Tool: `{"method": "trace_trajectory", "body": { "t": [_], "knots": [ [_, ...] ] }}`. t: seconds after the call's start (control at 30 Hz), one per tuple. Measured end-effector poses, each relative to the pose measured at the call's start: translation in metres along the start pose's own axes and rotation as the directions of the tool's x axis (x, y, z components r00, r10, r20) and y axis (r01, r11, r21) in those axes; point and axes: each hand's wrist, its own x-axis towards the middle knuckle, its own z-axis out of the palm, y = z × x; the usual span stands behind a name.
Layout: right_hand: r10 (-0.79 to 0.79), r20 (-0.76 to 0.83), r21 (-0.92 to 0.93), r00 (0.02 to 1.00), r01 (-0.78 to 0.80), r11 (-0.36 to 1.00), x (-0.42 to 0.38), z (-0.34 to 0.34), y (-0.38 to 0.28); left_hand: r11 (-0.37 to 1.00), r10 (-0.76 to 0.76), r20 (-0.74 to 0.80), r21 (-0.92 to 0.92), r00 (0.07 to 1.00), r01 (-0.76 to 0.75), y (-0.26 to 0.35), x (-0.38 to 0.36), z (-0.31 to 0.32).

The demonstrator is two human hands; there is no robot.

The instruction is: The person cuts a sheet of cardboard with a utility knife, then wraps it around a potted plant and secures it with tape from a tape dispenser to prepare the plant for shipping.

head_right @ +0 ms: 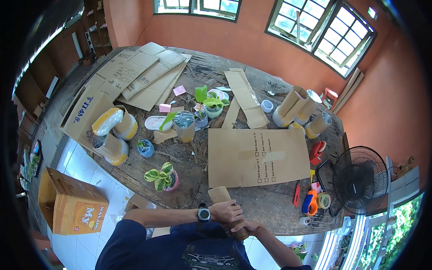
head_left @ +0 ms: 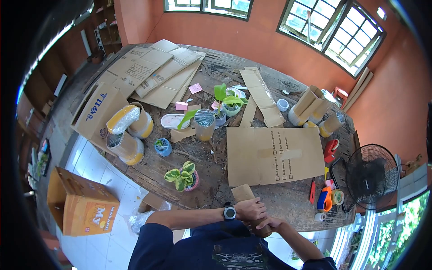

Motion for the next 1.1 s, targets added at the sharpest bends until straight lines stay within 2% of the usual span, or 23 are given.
{"method": "trace_trajectory", "body": {
  "t": [0.23,0.4,0.5,0.53,0.6,0.63,0.7,0.73,0.77,0.8,0.83,0.9,0.93,1.0,1.1],
  "knots": [
    [0.035,-0.075,0.077,0.997,-0.030,0.997,0.004,-0.006,0.005,0.998,-0.047,0.029,-0.043,0.998,0.048,0.002,0.001,-0.002],
    [-0.119,-0.269,0.057,0.956,0.139,0.989,-0.001,0.014,-0.002,0.993,-0.018,0.074,-0.111,0.997,0.026,-0.013,0.008,-0.002],
    [-0.331,-0.433,-0.083,0.839,0.328,0.941,-0.008,0.031,-0.015,0.972,-0.234,-0.130,-0.037,0.963,0.231,-0.016,0.009,-0.001],
    [-0.413,-0.478,-0.153,0.775,0.390,0.908,-0.012,0.035,-0.023,0.929,-0.369,-0.095,-0.054,0.925,0.365,-0.014,0.013,-0.018],
    [-0.518,-0.518,-0.372,0.681,0.365,0.853,-0.019,0.036,-0.037,0.789,-0.612,-0.016,-0.078,0.790,0.609,-0.004,0.024,-0.069],
    [-0.569,-0.525,-0.472,0.633,0.339,0.814,-0.020,0.036,-0.042,0.735,-0.678,-0.161,-0.183,0.717,0.653,-0.004,0.025,-0.066],
    [-0.543,-0.570,-0.502,0.617,0.263,0.824,-0.020,0.034,-0.048,0.623,-0.779,-0.396,-0.407,0.486,0.668,-0.005,0.027,-0.060],
    [-0.531,-0.592,-0.514,0.606,0.223,0.828,-0.020,0.034,-0.050,0.481,-0.871,-0.284,-0.656,0.400,0.582,-0.005,0.028,-0.060],
    [-0.611,-0.567,-0.633,0.553,0.183,0.752,-0.016,0.038,-0.051,0.287,-0.932,-0.138,-0.845,0.334,0.452,-0.005,0.030,-0.061],
    [-0.685,-0.526,-0.737,0.504,0.132,0.663,-0.011,0.046,-0.050,0.060,-0.956,0.028,-0.956,0.293,0.288,-0.004,0.032,-0.065],
    [-0.753,-0.471,-0.825,0.459,0.074,0.561,-0.005,0.055,-0.050,0.019,-0.970,0.048,-0.962,0.237,0.272,-0.003,0.036,-0.071],
    [-0.835,-0.412,-0.885,0.363,0.060,0.463,0.004,0.079,-0.052,-0.053,-0.988,0.085,-0.971,0.129,0.232,-0.008,0.045,-0.084],
    [-0.872,-0.377,-0.910,0.311,0.048,0.411,0.008,0.086,-0.053,-0.083,-0.987,0.108,-0.976,0.118,0.201,-0.013,0.044,-0.087],
    [-0.887,-0.349,-0.927,0.302,0.027,0.374,0.012,0.086,-0.052,-0.143,-0.983,0.157,-0.980,0.098,0.139,-0.020,0.040,-0.088],
    [-0.907,-0.317,-0.941,0.277,0.031,0.338,0.012,0.089,-0.052,-0.133,-0.991,0.133,-0.991,-0.009,-0.006,-0.022,0.037,-0.066]
  ]
}}
